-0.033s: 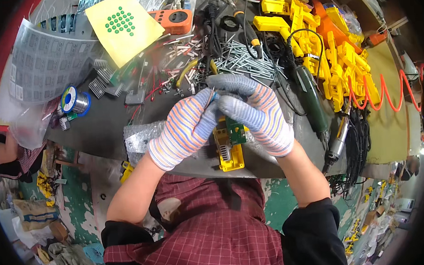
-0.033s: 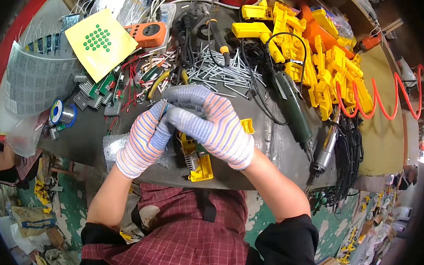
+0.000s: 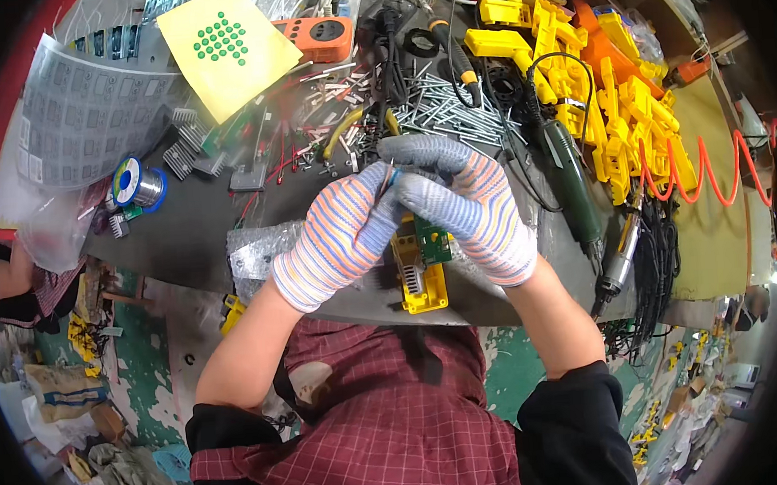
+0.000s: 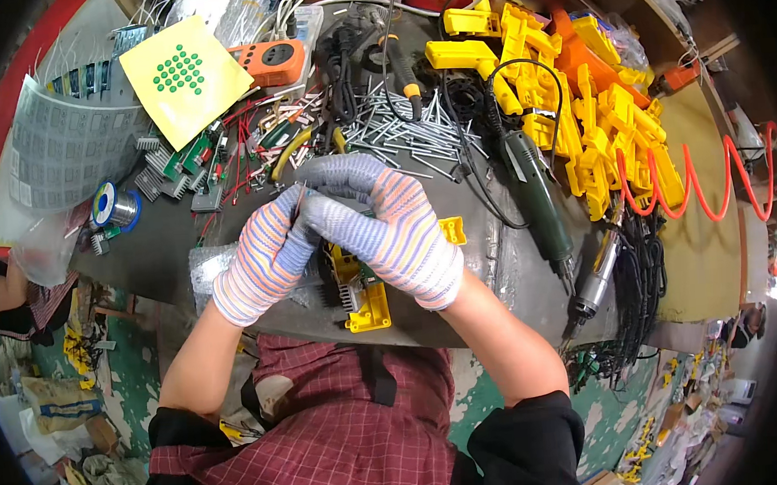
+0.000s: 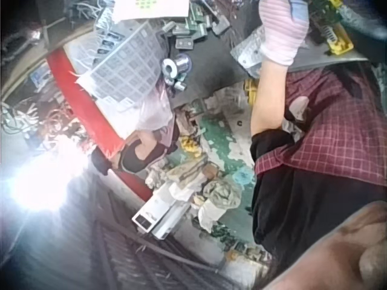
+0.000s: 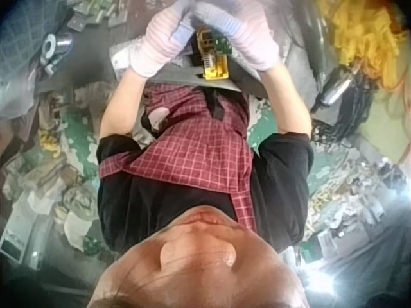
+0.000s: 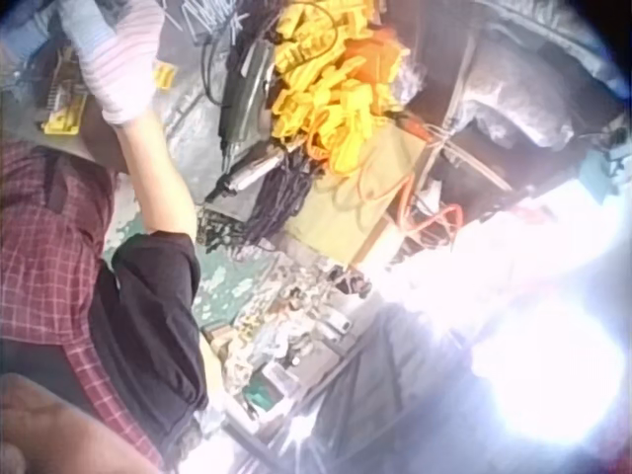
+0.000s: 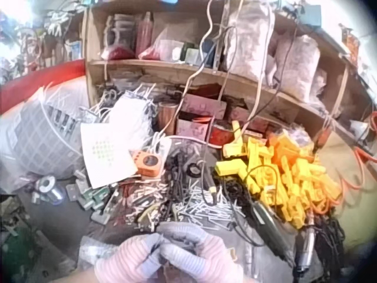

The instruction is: Assembling a yellow handheld electronic device by installing a circuit board, connecting wires, and soldering components within the housing.

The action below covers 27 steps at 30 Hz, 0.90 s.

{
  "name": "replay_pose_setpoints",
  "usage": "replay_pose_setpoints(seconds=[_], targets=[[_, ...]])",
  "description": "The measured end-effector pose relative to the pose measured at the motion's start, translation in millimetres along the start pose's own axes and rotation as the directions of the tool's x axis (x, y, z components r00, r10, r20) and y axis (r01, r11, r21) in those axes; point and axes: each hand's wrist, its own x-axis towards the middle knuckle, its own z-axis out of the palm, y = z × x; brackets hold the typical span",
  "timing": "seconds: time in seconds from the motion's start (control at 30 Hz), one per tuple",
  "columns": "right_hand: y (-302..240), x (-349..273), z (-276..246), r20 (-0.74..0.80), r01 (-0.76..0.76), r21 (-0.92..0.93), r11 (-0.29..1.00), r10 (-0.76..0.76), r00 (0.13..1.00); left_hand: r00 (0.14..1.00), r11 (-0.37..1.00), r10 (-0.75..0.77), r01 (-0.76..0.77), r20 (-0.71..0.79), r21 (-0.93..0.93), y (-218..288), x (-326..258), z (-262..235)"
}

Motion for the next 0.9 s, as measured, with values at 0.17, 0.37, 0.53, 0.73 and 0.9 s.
replay_pose_setpoints(seconds=[0.17, 0.37, 0.53, 0.73, 0.9], targets=[[5, 5, 0, -0.077, 0.025, 0.058, 0.998, -0.021, 0.997, 0.994, 0.989, -0.11, 0.109, -0.004, -0.101, 13, 6, -4], [12, 5, -2, -0.192, 0.052, -0.007, 0.999, -0.052, 0.98, 0.868, 0.53, -0.48, 0.404, 0.129, -0.746, 16, -1, -16], [20, 11, -2, -0.187, 0.038, -0.019, 0.999, -0.041, 0.981, 0.86, 0.651, -0.5, 0.455, 0.108, -0.607, 15, -2, -17], [14, 13, 9, -0.236, 0.089, -0.008, 0.996, -0.089, 0.968, 0.849, 0.489, -0.528, 0.331, 0.029, -0.807, 12, -3, -19], [22, 18, 9, -0.312, 0.226, -0.154, 0.962, -0.265, 0.912, 0.881, 0.473, -0.45, 0.374, 0.146, -0.798, 12, -6, -24]])
